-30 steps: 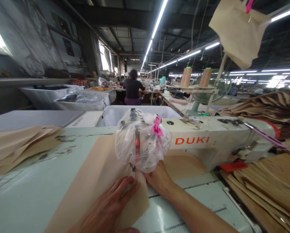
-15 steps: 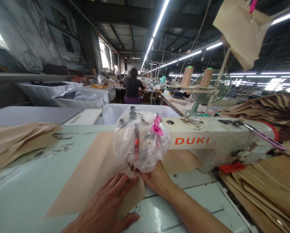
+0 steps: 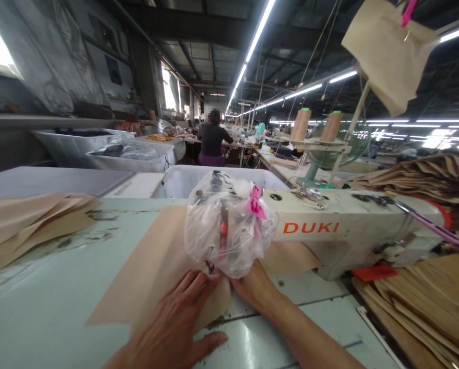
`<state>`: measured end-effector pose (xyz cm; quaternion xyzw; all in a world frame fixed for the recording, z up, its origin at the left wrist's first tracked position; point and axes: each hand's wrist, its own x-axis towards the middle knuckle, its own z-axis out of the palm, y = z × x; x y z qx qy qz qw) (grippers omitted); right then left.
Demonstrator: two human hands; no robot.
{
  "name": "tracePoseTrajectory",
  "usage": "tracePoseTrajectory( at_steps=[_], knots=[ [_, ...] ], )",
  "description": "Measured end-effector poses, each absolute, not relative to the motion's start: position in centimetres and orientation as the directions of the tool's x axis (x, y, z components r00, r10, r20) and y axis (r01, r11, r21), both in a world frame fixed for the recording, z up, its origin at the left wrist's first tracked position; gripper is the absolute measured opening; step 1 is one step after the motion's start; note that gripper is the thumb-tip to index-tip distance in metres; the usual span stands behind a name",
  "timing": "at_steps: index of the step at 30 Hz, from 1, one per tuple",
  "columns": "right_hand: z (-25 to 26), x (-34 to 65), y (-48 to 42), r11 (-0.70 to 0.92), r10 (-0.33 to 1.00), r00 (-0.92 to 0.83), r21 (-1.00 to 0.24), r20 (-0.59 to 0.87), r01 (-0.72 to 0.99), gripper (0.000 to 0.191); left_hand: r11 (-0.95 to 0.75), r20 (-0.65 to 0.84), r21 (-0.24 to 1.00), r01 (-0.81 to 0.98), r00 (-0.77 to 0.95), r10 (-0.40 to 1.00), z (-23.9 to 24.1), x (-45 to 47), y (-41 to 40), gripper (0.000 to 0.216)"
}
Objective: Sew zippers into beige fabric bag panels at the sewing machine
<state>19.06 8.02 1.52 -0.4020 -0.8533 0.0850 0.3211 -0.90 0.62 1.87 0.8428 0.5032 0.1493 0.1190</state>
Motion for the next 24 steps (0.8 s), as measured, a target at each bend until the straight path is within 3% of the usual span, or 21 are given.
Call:
tracePoseTrajectory(
  at_steps=[19, 24],
  knots=[
    [0.9, 19.6, 8.7, 0.649, 0.758, -0.500, -0.408, 0.418, 0.642, 0.061, -0.460, 0.139, 0.312, 0.831, 0.439, 0.888, 2.0, -0.7, 0.7, 0.076],
    [2.1, 19.5, 9.4, 0.686, 0.726, -0.552, -0.389, 0.409, 0.614, 0.046, -0.474, 0.175, 0.290, 0.831, 0.441, 0.880, 1.9, -0.6, 0.9, 0.076]
  ],
)
